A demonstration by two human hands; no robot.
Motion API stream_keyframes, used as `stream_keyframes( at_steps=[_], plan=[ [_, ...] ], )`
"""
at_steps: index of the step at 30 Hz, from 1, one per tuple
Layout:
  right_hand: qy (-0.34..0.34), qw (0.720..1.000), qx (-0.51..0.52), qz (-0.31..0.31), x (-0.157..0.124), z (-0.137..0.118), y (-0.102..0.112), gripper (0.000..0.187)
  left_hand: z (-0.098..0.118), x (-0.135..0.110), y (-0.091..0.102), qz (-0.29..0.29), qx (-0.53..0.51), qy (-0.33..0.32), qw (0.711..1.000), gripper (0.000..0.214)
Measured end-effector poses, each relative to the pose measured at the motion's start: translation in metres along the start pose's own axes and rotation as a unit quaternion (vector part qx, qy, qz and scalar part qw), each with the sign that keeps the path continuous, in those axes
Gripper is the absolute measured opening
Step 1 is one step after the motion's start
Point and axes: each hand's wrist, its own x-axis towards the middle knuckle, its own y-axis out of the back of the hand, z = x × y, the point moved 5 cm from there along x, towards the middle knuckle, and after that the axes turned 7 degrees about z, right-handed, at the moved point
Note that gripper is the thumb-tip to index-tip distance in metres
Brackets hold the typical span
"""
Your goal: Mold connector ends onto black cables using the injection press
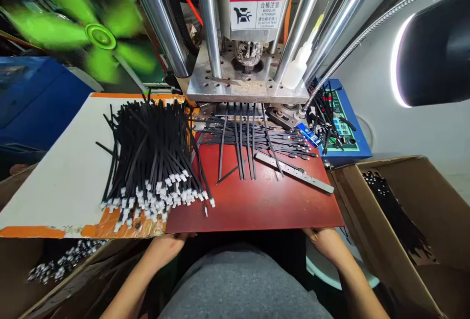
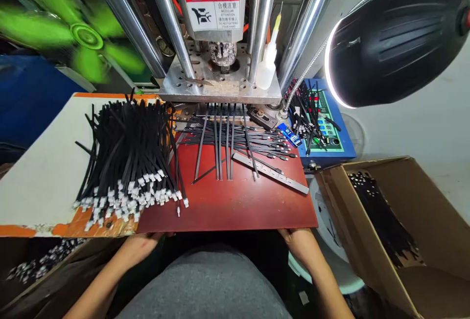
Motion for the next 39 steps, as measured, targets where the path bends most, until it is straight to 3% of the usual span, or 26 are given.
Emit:
stream_keyframes(
  at_steps=[2, 4, 6, 7, 9, 11, 13, 15, 19, 22, 25, 28, 30, 32, 35, 37, 39],
  plan=[
    [-0.017, 1.000, -0.020, -0.018, -0.007, -0.005, 0.000, 0.041, 0.013, -0.008, 0.007, -0.012, 0.027, -0.005, 1.000, 0.045],
    [-0.017, 0.996, -0.046, -0.070, -0.018, -0.020, 0.006, 0.038, 0.032, -0.023, 0.019, -0.078, 0.027, -0.043, 0.996, 0.043],
    [0.031, 0.994, -0.020, -0.103, -0.024, -0.045, 0.025, 0.031, 0.057, -0.039, 0.039, -0.140, -0.010, -0.126, 0.982, 0.035],
    [0.060, 0.996, 0.001, -0.073, -0.021, -0.057, 0.040, 0.027, 0.072, -0.044, 0.052, -0.141, -0.030, -0.179, 0.973, 0.032],
    [0.101, 0.992, -0.005, 0.072, -0.003, -0.071, 0.077, 0.024, 0.098, -0.042, 0.082, -0.074, -0.024, -0.271, 0.960, 0.039],
    [0.112, 0.967, -0.106, 0.203, 0.021, -0.072, 0.099, 0.029, 0.118, -0.027, 0.099, 0.007, 0.046, -0.325, 0.944, 0.053],
    [0.128, 0.946, -0.202, 0.219, 0.045, -0.065, 0.096, 0.035, 0.132, -0.007, 0.102, 0.041, 0.117, -0.360, 0.925, 0.058],
    [0.158, 0.937, -0.226, 0.212, 0.056, -0.054, 0.086, 0.031, 0.140, 0.010, 0.098, 0.060, 0.149, -0.393, 0.905, 0.052],
    [0.256, 0.933, -0.144, 0.209, 0.031, -0.036, 0.081, 0.026, 0.141, 0.021, 0.097, 0.118, 0.101, -0.443, 0.883, 0.043],
    [0.294, 0.936, -0.091, 0.171, 0.008, -0.036, 0.083, 0.035, 0.133, 0.018, 0.118, 0.205, -0.059, -0.403, 0.890, 0.036],
    [0.335, 0.933, -0.063, 0.120, 0.008, -0.060, 0.079, 0.033, 0.119, 0.014, 0.146, 0.276, -0.303, -0.272, 0.871, 0.028],
    [0.364, 0.930, -0.048, 0.009, 0.031, -0.114, 0.065, 0.023, 0.107, 0.004, 0.166, 0.268, -0.490, -0.193, 0.807, 0.027],
    [0.378, 0.920, -0.040, -0.092, 0.047, -0.164, 0.050, 0.022, 0.096, -0.008, 0.177, 0.274, -0.532, -0.168, 0.784, 0.020],
    [0.377, 0.911, -0.049, -0.161, 0.061, -0.217, 0.029, 0.026, 0.081, -0.020, 0.183, 0.282, -0.507, -0.134, 0.803, 0.017],
    [0.324, 0.924, -0.115, -0.167, 0.080, -0.281, -0.014, 0.047, 0.061, -0.035, 0.177, 0.233, -0.355, -0.104, 0.900, 0.031],
    [0.307, 0.925, -0.162, -0.152, 0.090, -0.309, -0.042, 0.053, 0.048, -0.046, 0.169, 0.211, -0.222, -0.110, 0.946, 0.041],
    [0.309, 0.918, -0.183, -0.167, 0.098, -0.324, -0.060, 0.049, 0.033, -0.059, 0.164, 0.227, -0.098, -0.132, 0.960, 0.047]
  ],
)
